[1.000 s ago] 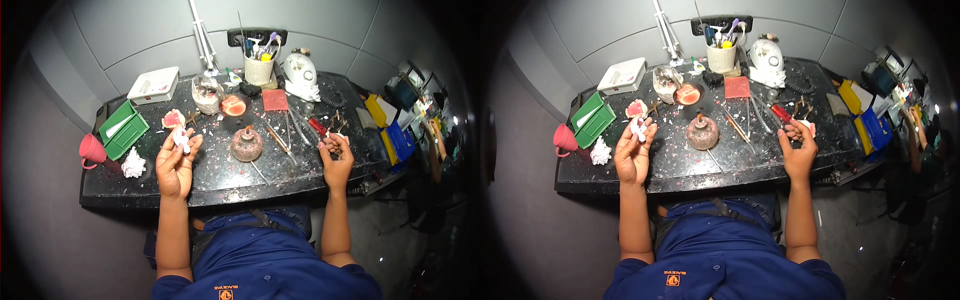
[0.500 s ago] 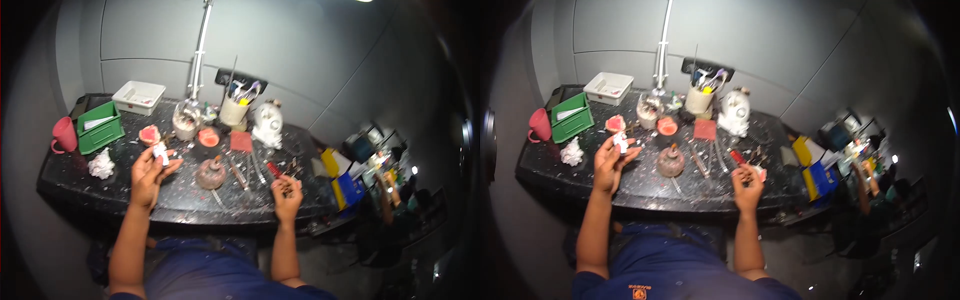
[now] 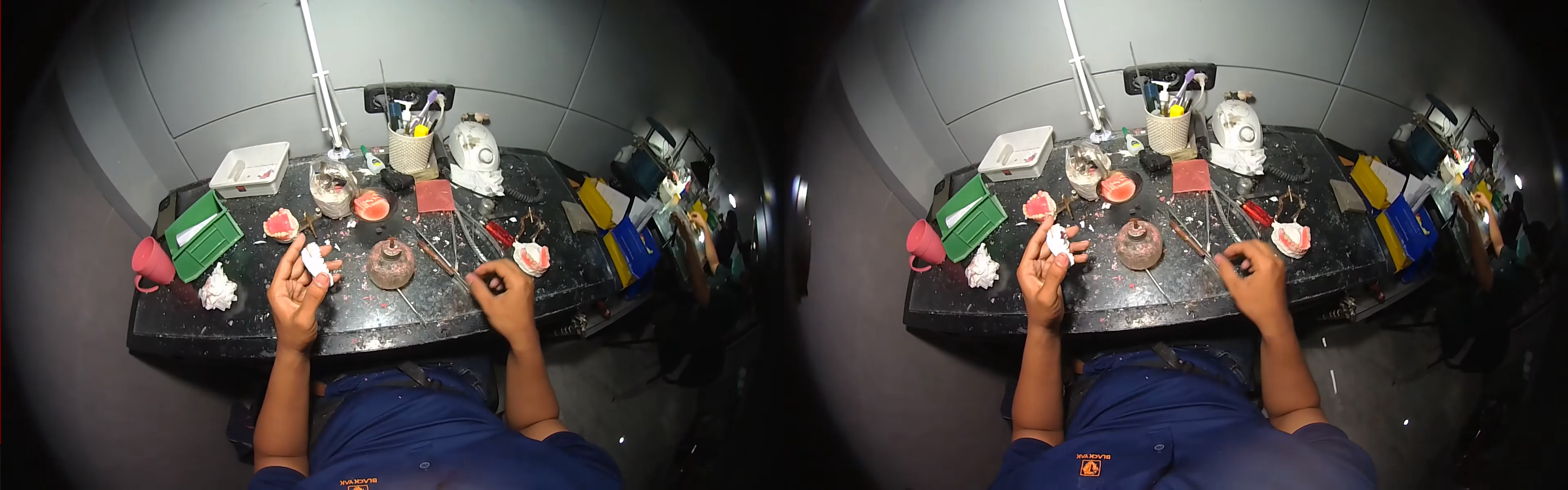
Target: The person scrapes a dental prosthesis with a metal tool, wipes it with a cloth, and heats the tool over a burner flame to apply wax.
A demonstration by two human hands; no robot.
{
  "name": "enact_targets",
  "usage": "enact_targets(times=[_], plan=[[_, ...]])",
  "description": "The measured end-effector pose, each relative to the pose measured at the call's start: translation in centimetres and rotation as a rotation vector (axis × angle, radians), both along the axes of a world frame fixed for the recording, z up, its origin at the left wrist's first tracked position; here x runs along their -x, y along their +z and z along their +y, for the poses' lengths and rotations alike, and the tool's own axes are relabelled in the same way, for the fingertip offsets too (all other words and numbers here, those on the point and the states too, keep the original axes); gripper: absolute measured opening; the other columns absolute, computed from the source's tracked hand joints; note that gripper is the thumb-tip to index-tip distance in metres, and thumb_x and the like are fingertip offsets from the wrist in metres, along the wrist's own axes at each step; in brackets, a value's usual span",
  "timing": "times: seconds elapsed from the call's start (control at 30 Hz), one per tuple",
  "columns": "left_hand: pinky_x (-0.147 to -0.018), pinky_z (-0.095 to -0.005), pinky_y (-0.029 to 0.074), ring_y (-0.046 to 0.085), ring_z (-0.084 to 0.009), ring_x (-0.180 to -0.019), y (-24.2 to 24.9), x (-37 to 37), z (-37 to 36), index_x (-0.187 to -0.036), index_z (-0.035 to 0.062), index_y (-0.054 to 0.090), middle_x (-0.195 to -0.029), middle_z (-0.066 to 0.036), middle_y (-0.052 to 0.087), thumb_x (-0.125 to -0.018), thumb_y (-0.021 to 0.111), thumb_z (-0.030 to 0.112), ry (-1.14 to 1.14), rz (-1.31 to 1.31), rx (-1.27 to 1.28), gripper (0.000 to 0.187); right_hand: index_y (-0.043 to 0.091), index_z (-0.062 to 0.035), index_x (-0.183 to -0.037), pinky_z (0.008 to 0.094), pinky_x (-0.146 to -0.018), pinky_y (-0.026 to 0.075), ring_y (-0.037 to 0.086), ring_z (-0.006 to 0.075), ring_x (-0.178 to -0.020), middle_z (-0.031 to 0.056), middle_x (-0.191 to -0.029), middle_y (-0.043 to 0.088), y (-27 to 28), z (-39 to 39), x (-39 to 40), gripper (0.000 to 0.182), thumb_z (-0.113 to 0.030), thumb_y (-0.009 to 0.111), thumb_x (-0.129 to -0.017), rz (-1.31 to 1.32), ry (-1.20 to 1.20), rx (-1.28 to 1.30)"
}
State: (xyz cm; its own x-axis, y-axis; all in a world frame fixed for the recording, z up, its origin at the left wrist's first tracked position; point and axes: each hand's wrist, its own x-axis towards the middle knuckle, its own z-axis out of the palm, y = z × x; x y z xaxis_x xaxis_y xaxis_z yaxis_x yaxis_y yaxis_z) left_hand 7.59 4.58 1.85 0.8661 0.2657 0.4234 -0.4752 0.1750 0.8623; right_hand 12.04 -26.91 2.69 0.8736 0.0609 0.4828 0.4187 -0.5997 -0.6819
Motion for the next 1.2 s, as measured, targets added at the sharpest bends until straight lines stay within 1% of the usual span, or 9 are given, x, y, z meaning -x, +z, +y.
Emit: enact_targets(times=[0.3, 0.33, 0.5, 0.6, 0.83, 0.97, 1.1, 1.13, 1.2], plan=[[-0.097, -0.0347, 0.055, 0.068, -0.0272, -0.114, 1.1, 2.3, -3.0, -0.144, -0.0097, 0.046, -0.134, -0.024, 0.062, -0.088, 0.075, 0.018, -0.025, 0.043, -0.148, 0.070, 0.072, 0.0010, -0.095, 0.0335, -0.066, 0.050, 0.060, 0.0193, -0.070, 0.0108, -0.083, 0.069, 1.1, -1.9, -3.5, 0.021, -0.010, 0.082, -0.081, 0.119, -0.120, 0.024], [-0.107, -0.0386, 0.048, 0.064, -0.0288, -0.123, 1.2, 2.6, -3.2, -0.145, -0.0111, 0.044, -0.138, -0.025, 0.060, -0.086, 0.079, 0.009, -0.081, 0.051, -0.115, 0.071, 0.071, 0.0011, -0.096, 0.0344, -0.068, 0.051, 0.062, 0.0213, -0.072, 0.0118, -0.085, 0.069, 1.5, -1.9, -4.1, 0.021, -0.010, 0.081, -0.081, 0.119, -0.130, 0.076], [-0.104, -0.0395, 0.050, 0.063, -0.0284, -0.122, 1.8, 3.8, -4.4, -0.145, -0.0091, 0.046, -0.139, -0.023, 0.060, -0.083, 0.084, 0.015, -0.079, -0.036, -0.306, 0.076, 0.071, -0.0002, -0.106, 0.0469, -0.087, 0.054, 0.069, 0.0388, -0.096, 0.0197, -0.104, 0.071, 1.7, -2.2, -10.2, 0.022, 0.003, 0.065, -0.085, -0.106, -0.048, 0.386], [-0.109, -0.0419, 0.045, 0.062, -0.0308, -0.124, 2.0, 4.6, -4.3, -0.144, -0.0100, 0.046, -0.139, -0.025, 0.060, -0.080, 0.086, 0.012, -0.074, -0.143, -0.425, 0.079, 0.071, 0.0008, -0.116, 0.0458, -0.101, 0.050, 0.066, 0.0412, -0.113, 0.0250, -0.118, 0.069, 3.4, -1.1, -12.1, 0.039, 0.013, 0.059, -0.081, 0.215, -0.053, 0.667], [-0.104, -0.0446, 0.050, 0.061, -0.0374, -0.127, 4.0, 6.7, -4.3, -0.143, -0.0110, 0.045, -0.138, -0.030, 0.058, -0.077, 0.089, 0.015, -0.035, -0.277, -0.536, 0.083, 0.074, -0.0050, -0.110, 0.0468, -0.093, 0.054, 0.068, 0.0404, -0.108, 0.0236, -0.111, 0.071, 3.7, -1.6, -13.2, 0.034, 0.008, 0.067, -0.079, 0.197, -0.100, 0.851], [-0.103, -0.0456, 0.051, 0.060, -0.0407, -0.127, 4.6, 7.4, -4.4, -0.142, -0.0115, 0.046, -0.137, -0.037, 0.055, -0.076, 0.090, 0.017, -0.070, -0.381, -0.541, 0.084, 0.070, -0.0023, -0.088, 0.0438, -0.077, 0.054, 0.071, 0.0358, -0.088, 0.0217, -0.092, 0.072, 2.9, -2.9, -14.8, 0.009, -0.003, 0.062, -0.084, 0.201, -0.074, 0.834], [-0.107, -0.0455, 0.048, 0.063, -0.0427, -0.124, 4.9, 7.9, -4.9, -0.135, -0.0119, 0.052, -0.131, -0.035, 0.062, -0.073, 0.091, 0.018, -0.057, -0.354, -0.455, 0.079, 0.065, -0.0028, -0.078, 0.0436, -0.071, 0.050, 0.066, 0.0333, -0.074, 0.0202, -0.079, 0.068, 3.5, -3.2, -14.5, 0.018, -0.016, 0.057, -0.087, 0.261, -0.059, 0.717], [-0.107, -0.0457, 0.049, 0.063, -0.0428, -0.124, 4.9, 8.0, -5.0, -0.135, -0.0120, 0.052, -0.131, -0.035, 0.062, -0.073, 0.091, 0.018, -0.071, -0.366, -0.441, 0.079, 0.071, -0.0003, -0.100, 0.0499, -0.083, 0.053, 0.070, 0.0417, -0.093, 0.0238, -0.095, 0.071, 4.3, -2.7, -14.2, 0.020, -0.011, 0.056, -0.094, 0.349, -0.065, 0.763], [-0.108, -0.0475, 0.048, 0.062, -0.0427, -0.126, 5.0, 8.0, -5.1, -0.136, -0.0122, 0.051, -0.132, -0.035, 0.061, -0.073, 0.091, 0.017, -0.105, -0.380, -0.401, 0.079, 0.069, -0.0005, -0.102, 0.0496, -0.083, 0.053, 0.070, 0.0416, -0.094, 0.0232, -0.097, 0.070, 4.8, -2.6, -13.6, 0.018, -0.010, 0.056, -0.094, 0.307, -0.055, 0.812]])
